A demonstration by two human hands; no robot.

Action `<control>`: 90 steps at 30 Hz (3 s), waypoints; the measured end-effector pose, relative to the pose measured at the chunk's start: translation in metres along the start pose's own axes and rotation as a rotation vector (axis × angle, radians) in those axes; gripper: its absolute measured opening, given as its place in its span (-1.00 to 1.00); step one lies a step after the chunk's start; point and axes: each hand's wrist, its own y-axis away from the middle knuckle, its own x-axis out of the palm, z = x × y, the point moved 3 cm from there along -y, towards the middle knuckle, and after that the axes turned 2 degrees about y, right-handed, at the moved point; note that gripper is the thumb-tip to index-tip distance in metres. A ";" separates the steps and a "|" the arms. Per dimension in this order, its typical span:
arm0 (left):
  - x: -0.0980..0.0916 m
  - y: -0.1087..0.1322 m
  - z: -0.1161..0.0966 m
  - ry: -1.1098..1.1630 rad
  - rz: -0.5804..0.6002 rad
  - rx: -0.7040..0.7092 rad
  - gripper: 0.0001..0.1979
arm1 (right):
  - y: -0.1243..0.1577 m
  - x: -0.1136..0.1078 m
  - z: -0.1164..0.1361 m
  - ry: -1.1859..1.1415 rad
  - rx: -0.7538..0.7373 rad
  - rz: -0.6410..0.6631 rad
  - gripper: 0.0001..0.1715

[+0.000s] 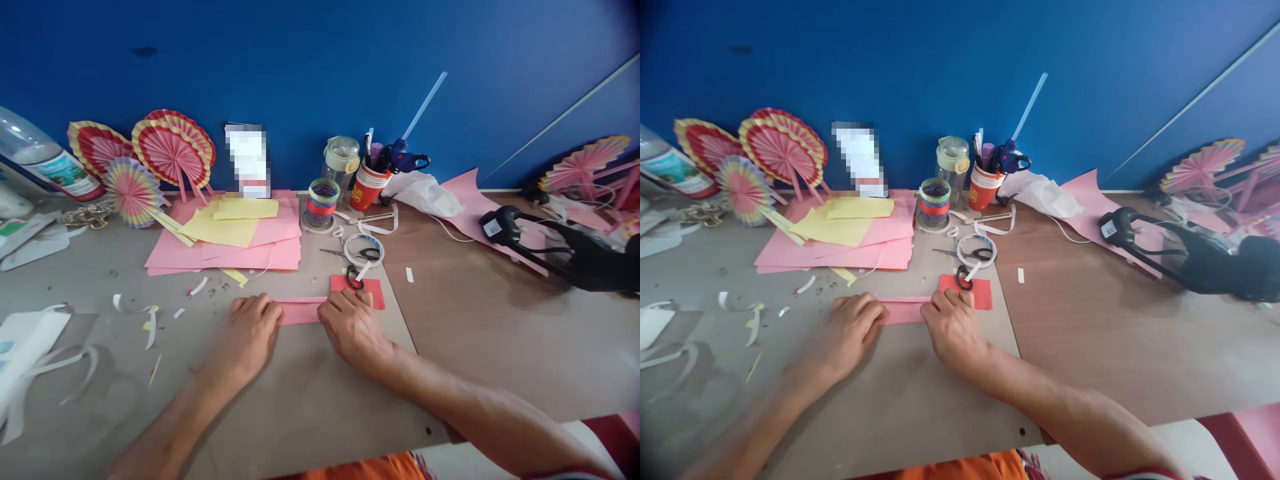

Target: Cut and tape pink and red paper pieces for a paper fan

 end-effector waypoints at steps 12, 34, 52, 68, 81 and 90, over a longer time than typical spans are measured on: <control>-0.005 0.003 -0.003 0.027 0.100 0.175 -0.75 | 0.004 -0.007 0.007 0.090 -0.215 0.030 -0.84; -0.016 0.005 0.017 0.160 0.149 0.177 -0.68 | 0.005 -0.013 -0.007 0.004 -0.195 0.066 -0.77; -0.022 0.005 0.049 0.163 -0.027 -0.013 -0.76 | 0.004 -0.014 -0.009 -0.013 -0.238 0.126 -0.79; 0.000 -0.006 0.022 0.513 -0.009 -0.318 -0.90 | -0.002 -0.017 -0.027 -0.605 0.118 -0.153 -0.67; -0.001 -0.007 -0.003 0.975 0.031 -0.352 -0.88 | -0.020 0.004 -0.014 -1.484 0.514 0.132 -0.69; 0.005 -0.005 -0.030 1.318 0.209 -0.271 -0.73 | -0.019 0.014 -0.014 -1.704 0.580 0.091 -0.72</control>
